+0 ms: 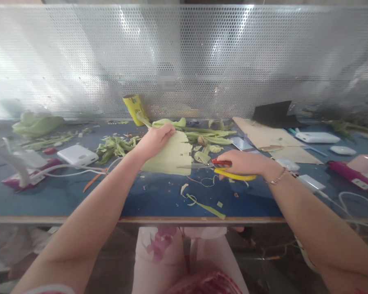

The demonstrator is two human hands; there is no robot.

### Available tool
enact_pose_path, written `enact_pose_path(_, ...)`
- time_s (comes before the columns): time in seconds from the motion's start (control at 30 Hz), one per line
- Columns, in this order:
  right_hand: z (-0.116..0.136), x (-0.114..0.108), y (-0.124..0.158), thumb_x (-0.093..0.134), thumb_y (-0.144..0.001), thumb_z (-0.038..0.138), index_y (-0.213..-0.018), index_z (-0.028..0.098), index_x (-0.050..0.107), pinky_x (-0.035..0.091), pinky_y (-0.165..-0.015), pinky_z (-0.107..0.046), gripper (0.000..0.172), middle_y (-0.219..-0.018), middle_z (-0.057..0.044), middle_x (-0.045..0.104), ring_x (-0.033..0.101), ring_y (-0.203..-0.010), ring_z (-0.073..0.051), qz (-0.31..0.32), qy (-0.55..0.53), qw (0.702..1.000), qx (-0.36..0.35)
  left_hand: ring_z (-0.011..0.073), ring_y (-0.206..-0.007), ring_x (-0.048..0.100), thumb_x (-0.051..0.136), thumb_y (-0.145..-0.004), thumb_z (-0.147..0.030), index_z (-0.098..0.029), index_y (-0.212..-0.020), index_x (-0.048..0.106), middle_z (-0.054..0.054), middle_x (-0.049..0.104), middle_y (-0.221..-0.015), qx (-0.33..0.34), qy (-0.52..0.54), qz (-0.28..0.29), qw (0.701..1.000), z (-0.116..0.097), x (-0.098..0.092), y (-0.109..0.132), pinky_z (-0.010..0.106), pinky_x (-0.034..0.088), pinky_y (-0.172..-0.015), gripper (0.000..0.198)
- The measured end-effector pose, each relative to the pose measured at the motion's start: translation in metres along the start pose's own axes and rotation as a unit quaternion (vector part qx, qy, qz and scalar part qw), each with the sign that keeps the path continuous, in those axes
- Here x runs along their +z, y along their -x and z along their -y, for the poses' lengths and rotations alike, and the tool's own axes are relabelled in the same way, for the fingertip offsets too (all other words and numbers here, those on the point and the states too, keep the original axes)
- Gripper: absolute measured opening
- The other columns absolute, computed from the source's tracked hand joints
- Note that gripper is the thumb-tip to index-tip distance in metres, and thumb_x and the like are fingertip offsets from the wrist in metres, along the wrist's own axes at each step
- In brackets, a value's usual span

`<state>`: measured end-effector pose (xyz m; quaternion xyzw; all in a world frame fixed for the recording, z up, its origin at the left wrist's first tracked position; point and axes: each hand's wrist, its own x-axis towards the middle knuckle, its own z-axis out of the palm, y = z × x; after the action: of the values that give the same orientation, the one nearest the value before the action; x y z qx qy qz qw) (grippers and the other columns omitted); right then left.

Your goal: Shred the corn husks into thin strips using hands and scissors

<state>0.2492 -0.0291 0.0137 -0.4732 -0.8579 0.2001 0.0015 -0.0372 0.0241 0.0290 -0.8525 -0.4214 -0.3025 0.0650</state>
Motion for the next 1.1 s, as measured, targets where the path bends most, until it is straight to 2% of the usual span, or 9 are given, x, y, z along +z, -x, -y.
enact_pose_path(0.17, 0.001, -0.002, 0.0, 0.051, -0.078, 0.039, -0.08, 0.02, 0.068, 0.036, -0.055, -0.024, 0.025, -0.085, -0.003, 0.07, 0.058, -0.063, -0.014, 0.026, -0.016, 1.0, -0.008, 0.0128, -0.063, 0.049, 0.032, -0.088, -0.031, -0.018, -0.084, 0.053, 0.001, 0.055, -0.07, 0.006, 0.006, -0.007, 1.0, 0.0, 0.001, 0.0, 0.023, 0.038, -0.062, 0.025)
enact_pose_path(0.4, 0.001, -0.003, 0.0, 0.053, -0.077, 0.052, -0.072, 0.019, 0.064, 0.035, -0.055, -0.025, 0.035, -0.078, -0.004, 0.068, 0.056, -0.063, -0.014, 0.012, 0.021, 1.0, 0.004, 0.012, -0.06, 0.048, 0.033, -0.088, -0.03, -0.018, -0.084, 0.053, 0.001, 0.054, -0.067, 0.007, 0.007, -0.011, 1.0, -0.002, -0.001, 0.001, 0.023, 0.037, -0.061, 0.024)
enact_pose_path(0.73, -0.002, -0.003, 0.001, 0.049, -0.078, 0.054, -0.066, 0.018, 0.058, 0.033, -0.054, -0.025, 0.038, -0.073, -0.003, 0.066, 0.056, -0.062, -0.014, 0.01, 0.033, 0.999, -0.009, 0.0118, -0.058, 0.047, 0.034, -0.088, -0.029, -0.018, -0.083, 0.053, 0.0, 0.053, -0.064, -0.007, 0.002, -0.014, 1.0, 0.0, -0.002, 0.0, 0.022, 0.036, -0.059, 0.022)
enact_pose_path(0.83, -0.002, -0.001, 0.004, 0.05, -0.076, 0.056, -0.073, 0.019, 0.056, 0.035, -0.054, -0.025, 0.038, -0.079, -0.005, 0.067, 0.057, -0.063, -0.015, -0.021, 0.043, 0.999, 0.002, 0.012, -0.057, 0.046, 0.034, -0.087, -0.029, -0.017, -0.083, 0.054, 0.0, 0.052, -0.063, -0.021, 0.005, -0.021, 1.0, -0.001, -0.002, 0.0, 0.023, 0.036, -0.059, 0.023)
enact_pose_path(0.97, -0.003, -0.001, 0.008, 0.057, -0.068, 0.063, -0.086, 0.019, 0.053, 0.039, -0.06, -0.028, 0.048, -0.087, -0.008, 0.065, 0.058, -0.073, -0.02, -0.09, 0.074, 0.993, -0.008, 0.0118, -0.056, 0.044, 0.036, -0.087, -0.029, -0.017, -0.083, 0.054, -0.001, 0.051, -0.061, -0.05, 0.02, -0.062, 0.997, -0.003, -0.003, 0.0, 0.023, 0.035, -0.06, 0.022)
enact_pose_path(1.1, -0.017, -0.003, 0.008, 0.058, -0.065, 0.066, -0.09, 0.02, 0.057, 0.04, -0.059, -0.029, 0.053, -0.092, -0.009, 0.065, 0.06, -0.075, -0.021, -0.097, 0.081, 0.992, 0.024, 0.0108, -0.054, 0.04, 0.038, -0.086, -0.028, -0.019, -0.08, 0.052, -0.002, 0.047, -0.058, -0.074, 0.061, -0.096, 0.991, 0.001, -0.003, -0.001, 0.023, 0.033, -0.058, 0.018)
